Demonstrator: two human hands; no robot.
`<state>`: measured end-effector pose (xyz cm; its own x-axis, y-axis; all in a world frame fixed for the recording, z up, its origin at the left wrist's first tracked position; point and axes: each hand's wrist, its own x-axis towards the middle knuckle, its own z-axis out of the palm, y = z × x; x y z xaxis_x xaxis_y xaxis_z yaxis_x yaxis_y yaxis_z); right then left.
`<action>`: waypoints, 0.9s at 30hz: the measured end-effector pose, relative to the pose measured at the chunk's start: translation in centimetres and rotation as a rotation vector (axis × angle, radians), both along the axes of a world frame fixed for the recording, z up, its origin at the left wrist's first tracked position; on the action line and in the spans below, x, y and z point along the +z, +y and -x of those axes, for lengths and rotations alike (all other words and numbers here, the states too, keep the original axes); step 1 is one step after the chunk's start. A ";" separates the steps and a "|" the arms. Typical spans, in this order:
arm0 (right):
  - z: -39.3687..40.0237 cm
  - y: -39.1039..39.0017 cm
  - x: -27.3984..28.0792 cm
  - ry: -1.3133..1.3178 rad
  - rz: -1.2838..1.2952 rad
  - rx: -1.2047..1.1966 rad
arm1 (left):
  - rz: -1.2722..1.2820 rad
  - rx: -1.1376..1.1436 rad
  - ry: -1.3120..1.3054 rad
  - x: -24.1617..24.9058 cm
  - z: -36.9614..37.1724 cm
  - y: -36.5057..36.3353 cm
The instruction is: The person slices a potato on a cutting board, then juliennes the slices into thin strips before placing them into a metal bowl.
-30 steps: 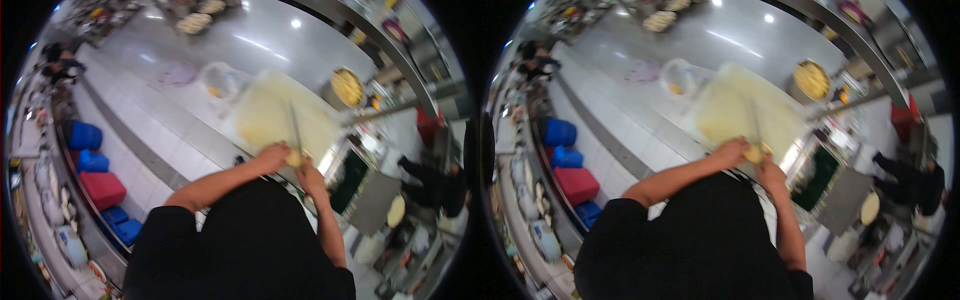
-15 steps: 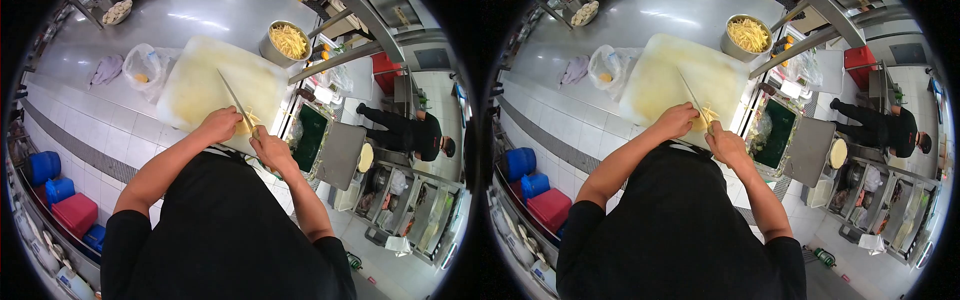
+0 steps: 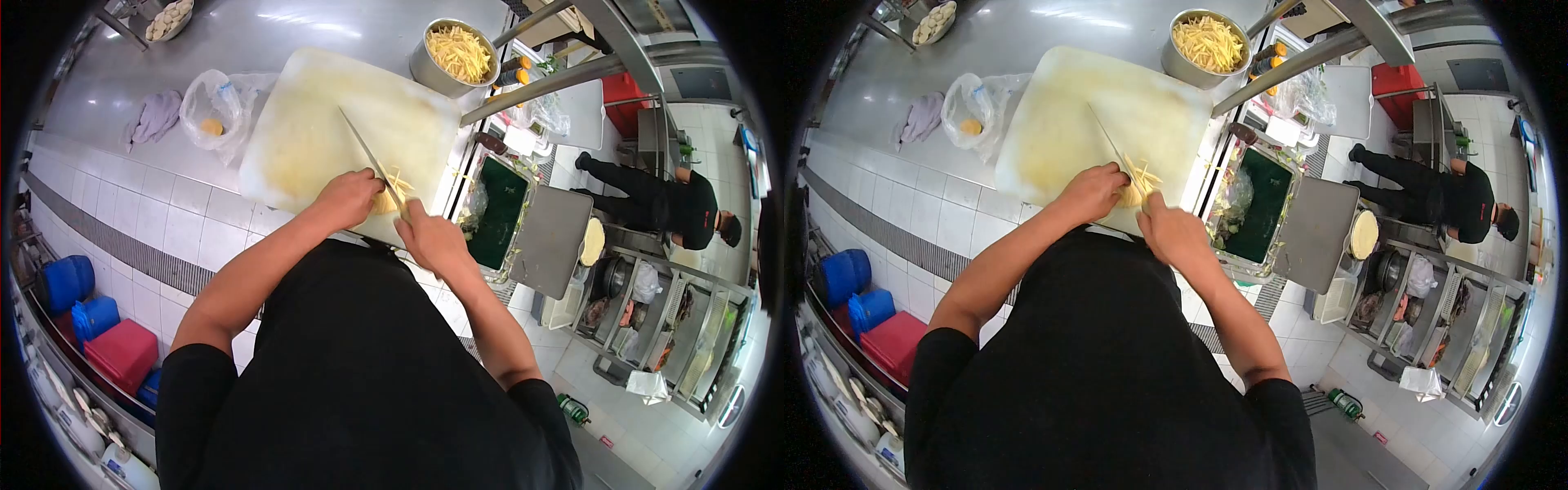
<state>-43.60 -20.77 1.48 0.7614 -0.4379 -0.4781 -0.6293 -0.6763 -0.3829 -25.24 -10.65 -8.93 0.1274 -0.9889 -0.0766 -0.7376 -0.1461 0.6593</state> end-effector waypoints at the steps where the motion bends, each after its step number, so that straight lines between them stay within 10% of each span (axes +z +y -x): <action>1: 0.8 0.3 0.0 0.001 0.002 0.003 | -0.021 -0.010 -0.016 0.1 0.0 0.0; 27: 0.5 0.9 -4.4 -0.058 0.054 -0.027 | -0.001 0.039 0.052 0.5 0.3 0.7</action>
<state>-44.06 -19.88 -2.95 0.7749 -0.4824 -0.4084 -0.6252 -0.6800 -0.3831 -25.53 -9.92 -8.43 0.1616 -0.9832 -0.0848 -0.6963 -0.1745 0.6962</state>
